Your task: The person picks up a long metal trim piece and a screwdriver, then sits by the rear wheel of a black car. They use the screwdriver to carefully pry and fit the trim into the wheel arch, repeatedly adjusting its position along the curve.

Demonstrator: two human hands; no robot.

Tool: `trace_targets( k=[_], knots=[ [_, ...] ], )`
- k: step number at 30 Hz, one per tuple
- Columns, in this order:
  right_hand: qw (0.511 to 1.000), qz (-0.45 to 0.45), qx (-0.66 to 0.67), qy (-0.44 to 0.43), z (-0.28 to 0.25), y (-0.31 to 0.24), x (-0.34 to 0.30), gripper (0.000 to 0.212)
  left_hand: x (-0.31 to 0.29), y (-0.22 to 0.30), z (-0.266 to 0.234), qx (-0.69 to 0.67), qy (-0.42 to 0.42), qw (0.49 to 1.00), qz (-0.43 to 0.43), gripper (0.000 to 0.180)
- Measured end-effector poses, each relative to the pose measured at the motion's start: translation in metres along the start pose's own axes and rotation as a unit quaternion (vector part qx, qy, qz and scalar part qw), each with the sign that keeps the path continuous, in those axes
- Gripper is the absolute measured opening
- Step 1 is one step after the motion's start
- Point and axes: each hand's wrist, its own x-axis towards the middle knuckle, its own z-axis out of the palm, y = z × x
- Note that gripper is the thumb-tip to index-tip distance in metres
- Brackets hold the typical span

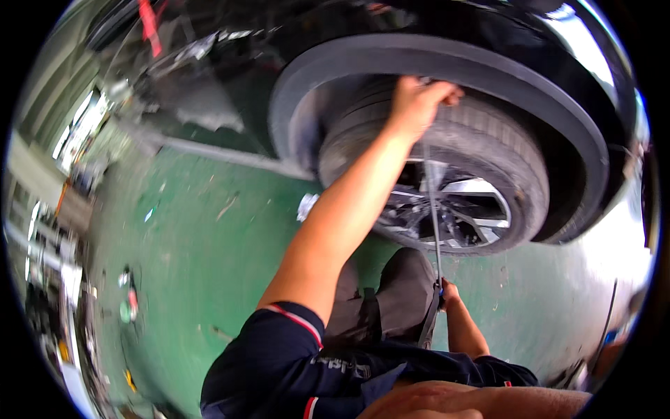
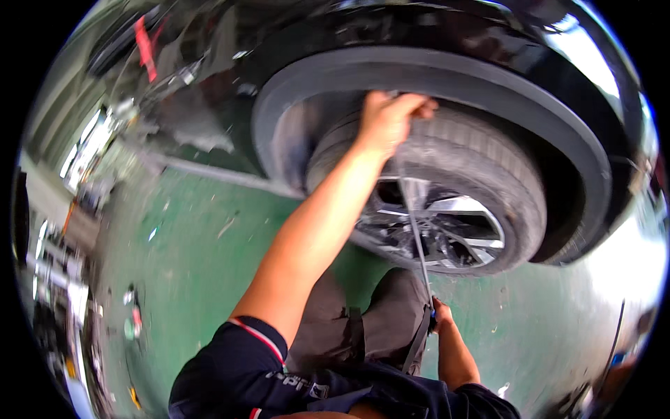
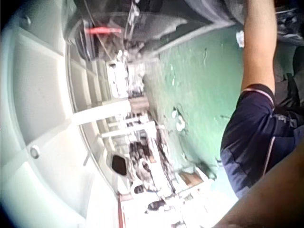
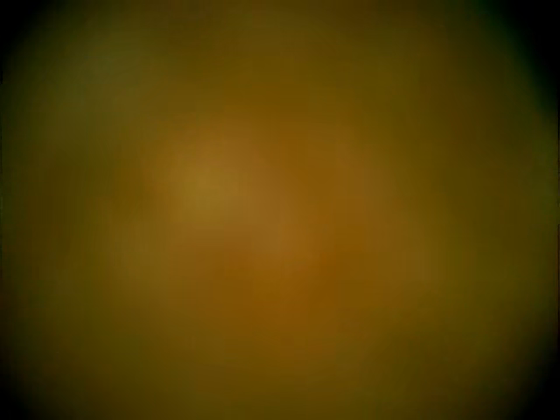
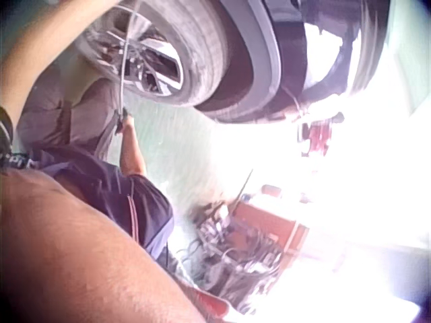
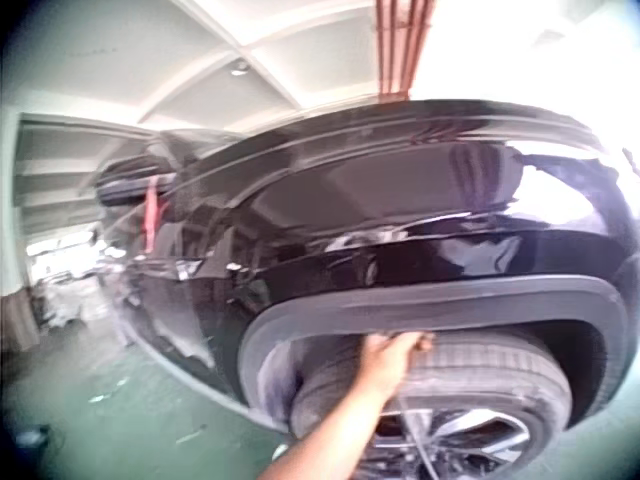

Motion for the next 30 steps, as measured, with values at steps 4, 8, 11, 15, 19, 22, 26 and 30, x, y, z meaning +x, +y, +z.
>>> trace_targets(
  k=[4,8,11,15,19,22,26,30],
  knots=[
    [0.999,0.039,0.012,-0.033,0.021,0.032,0.039,0.038,-0.008,-0.001,0.005,0.027,0.008,1.000,0.008,0.021],
    [0.984,0.044,-0.169,-0.025,0.027,0.009,0.060,0.025,-0.031,0.004,0.000,0.149,0.084,0.985,0.032,0.048],
    [0.991,0.076,-0.103,-0.036,0.049,0.008,0.053,0.023,-0.071,0.013,-0.015,0.271,0.140,0.944,0.125,0.050],
    [0.997,0.030,-0.042,-0.057,0.007,0.022,0.078,0.037,-0.155,0.041,-0.036,0.403,0.157,0.886,0.169,0.042],
    [0.987,0.106,-0.096,-0.073,-0.024,0.023,0.051,0.066,-0.293,0.092,-0.108,0.538,0.073,0.834,-0.097,0.029],
    [0.980,0.114,-0.166,-0.002,-0.018,0.035,0.017,0.074,-0.393,0.140,-0.136,0.616,0.065,0.733,-0.281,0.034],
    [0.954,0.210,-0.214,0.024,-0.044,0.036,0.009,0.062,-0.448,0.144,-0.131,0.651,0.134,0.716,-0.214,0.039],
    [0.929,0.230,-0.290,0.002,-0.023,0.047,-0.025,0.057,-0.435,0.142,-0.140,0.636,0.164,0.721,-0.220,0.039]
  ],
)
